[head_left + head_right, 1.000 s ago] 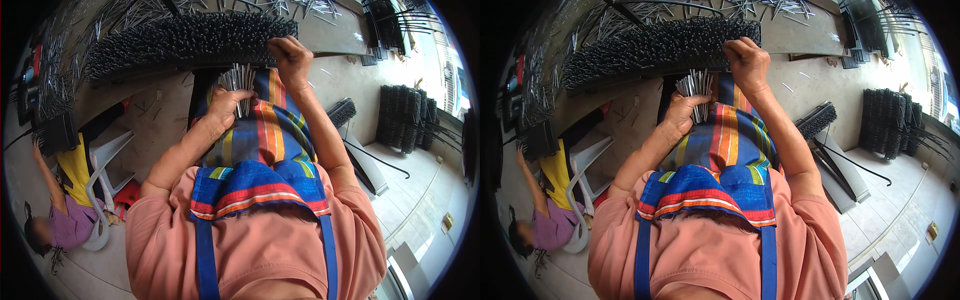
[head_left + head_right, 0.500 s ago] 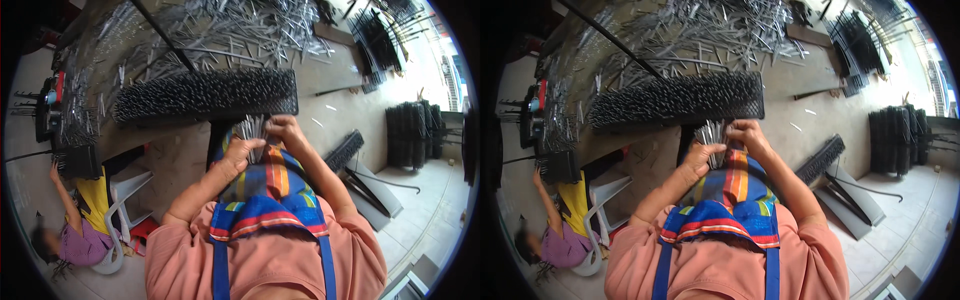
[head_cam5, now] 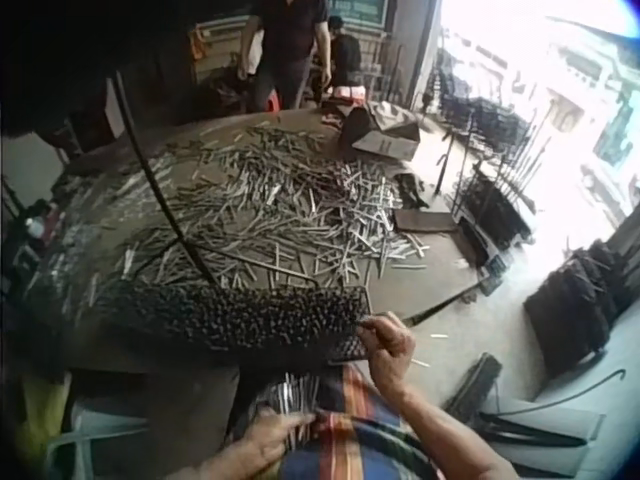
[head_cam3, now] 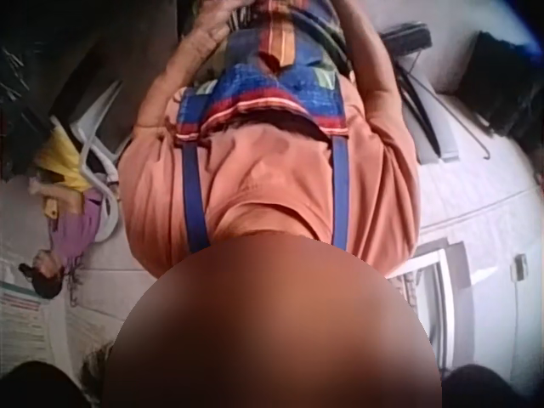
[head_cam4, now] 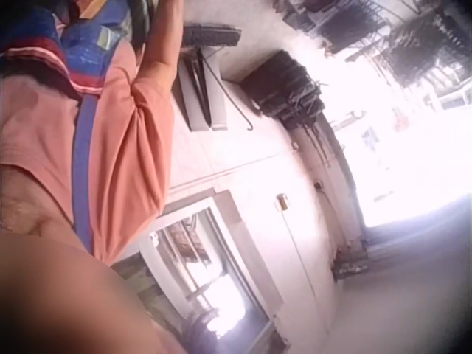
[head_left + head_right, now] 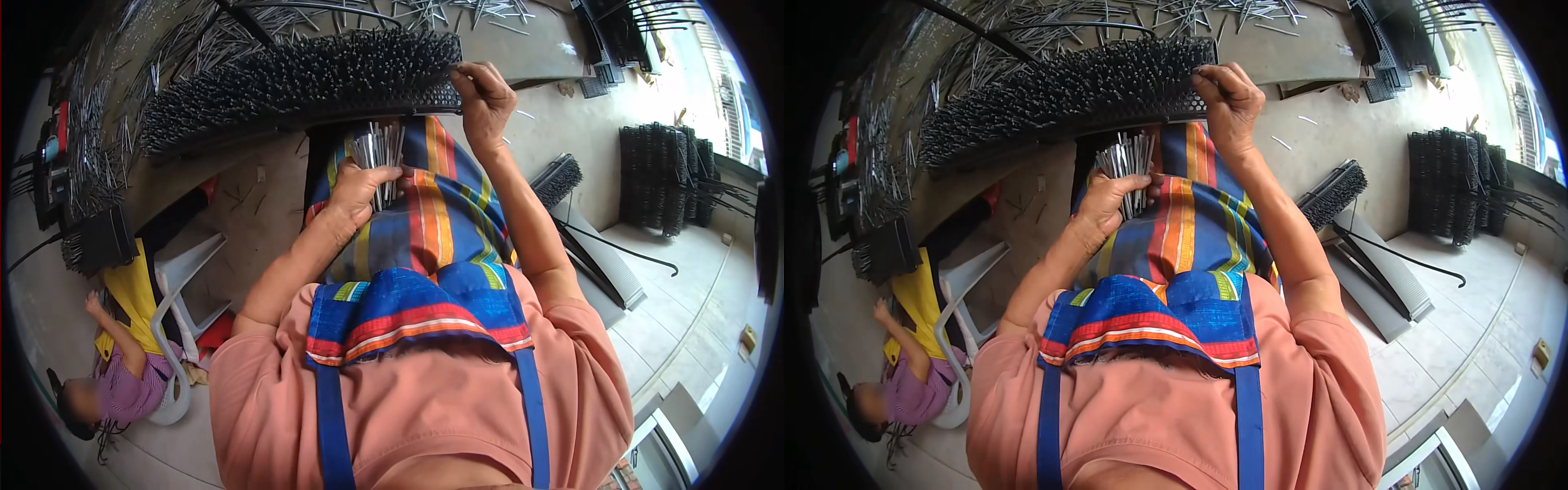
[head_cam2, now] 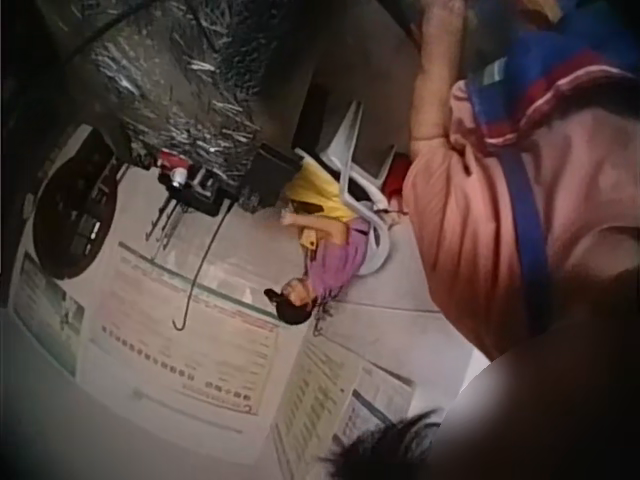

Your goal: Manually inserting metal wires into holes on a brush base to assemble industrial brushes.

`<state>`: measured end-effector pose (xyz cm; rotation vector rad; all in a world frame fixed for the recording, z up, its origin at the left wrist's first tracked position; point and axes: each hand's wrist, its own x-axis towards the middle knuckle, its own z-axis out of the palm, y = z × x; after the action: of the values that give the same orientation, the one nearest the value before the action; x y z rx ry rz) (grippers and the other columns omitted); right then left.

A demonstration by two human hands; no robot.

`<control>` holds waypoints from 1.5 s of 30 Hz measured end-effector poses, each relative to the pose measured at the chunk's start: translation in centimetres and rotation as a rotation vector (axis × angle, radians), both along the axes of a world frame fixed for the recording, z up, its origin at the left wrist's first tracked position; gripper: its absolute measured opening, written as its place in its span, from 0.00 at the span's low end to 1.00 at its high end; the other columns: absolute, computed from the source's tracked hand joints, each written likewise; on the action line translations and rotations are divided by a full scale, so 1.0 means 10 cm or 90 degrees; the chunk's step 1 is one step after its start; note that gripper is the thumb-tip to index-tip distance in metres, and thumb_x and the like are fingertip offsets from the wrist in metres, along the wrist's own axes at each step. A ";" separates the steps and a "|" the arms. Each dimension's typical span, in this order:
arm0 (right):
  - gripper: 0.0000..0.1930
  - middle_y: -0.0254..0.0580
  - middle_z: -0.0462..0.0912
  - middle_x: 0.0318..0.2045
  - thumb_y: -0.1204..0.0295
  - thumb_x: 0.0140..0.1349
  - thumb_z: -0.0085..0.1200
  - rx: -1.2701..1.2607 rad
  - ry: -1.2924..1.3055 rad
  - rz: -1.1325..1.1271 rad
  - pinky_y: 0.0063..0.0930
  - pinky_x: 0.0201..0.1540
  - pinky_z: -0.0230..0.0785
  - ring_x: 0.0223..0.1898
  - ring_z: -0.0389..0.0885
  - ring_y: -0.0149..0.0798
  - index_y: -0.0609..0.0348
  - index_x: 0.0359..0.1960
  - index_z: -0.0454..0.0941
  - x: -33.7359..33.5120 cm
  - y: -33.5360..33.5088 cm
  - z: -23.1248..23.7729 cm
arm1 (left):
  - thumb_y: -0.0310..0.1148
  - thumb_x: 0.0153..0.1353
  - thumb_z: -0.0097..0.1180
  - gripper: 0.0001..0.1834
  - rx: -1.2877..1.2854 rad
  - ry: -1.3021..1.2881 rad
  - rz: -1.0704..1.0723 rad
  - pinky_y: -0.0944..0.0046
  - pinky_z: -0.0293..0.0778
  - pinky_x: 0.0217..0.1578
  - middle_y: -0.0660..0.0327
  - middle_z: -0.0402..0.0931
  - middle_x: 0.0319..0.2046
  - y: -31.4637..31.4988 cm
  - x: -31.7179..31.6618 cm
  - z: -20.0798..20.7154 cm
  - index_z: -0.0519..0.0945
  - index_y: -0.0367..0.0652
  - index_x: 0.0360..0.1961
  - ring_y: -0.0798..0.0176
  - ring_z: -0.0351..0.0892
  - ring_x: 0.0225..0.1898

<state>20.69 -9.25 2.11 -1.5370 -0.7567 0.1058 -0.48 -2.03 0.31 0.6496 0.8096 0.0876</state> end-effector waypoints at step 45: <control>0.03 0.35 0.81 0.29 0.83 0.56 0.60 -0.031 -0.032 0.060 0.16 0.34 0.66 0.30 0.75 0.24 0.68 0.32 0.83 -0.18 0.18 0.04 | 0.17 0.53 0.58 0.11 0.069 0.019 0.087 0.61 0.83 0.31 0.54 0.83 0.31 0.07 -0.03 -0.03 0.81 0.35 0.39 0.59 0.85 0.31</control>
<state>18.88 -7.50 2.55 -1.5544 -0.8713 0.1571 -0.77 -1.37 -0.04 0.6982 0.8820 0.2483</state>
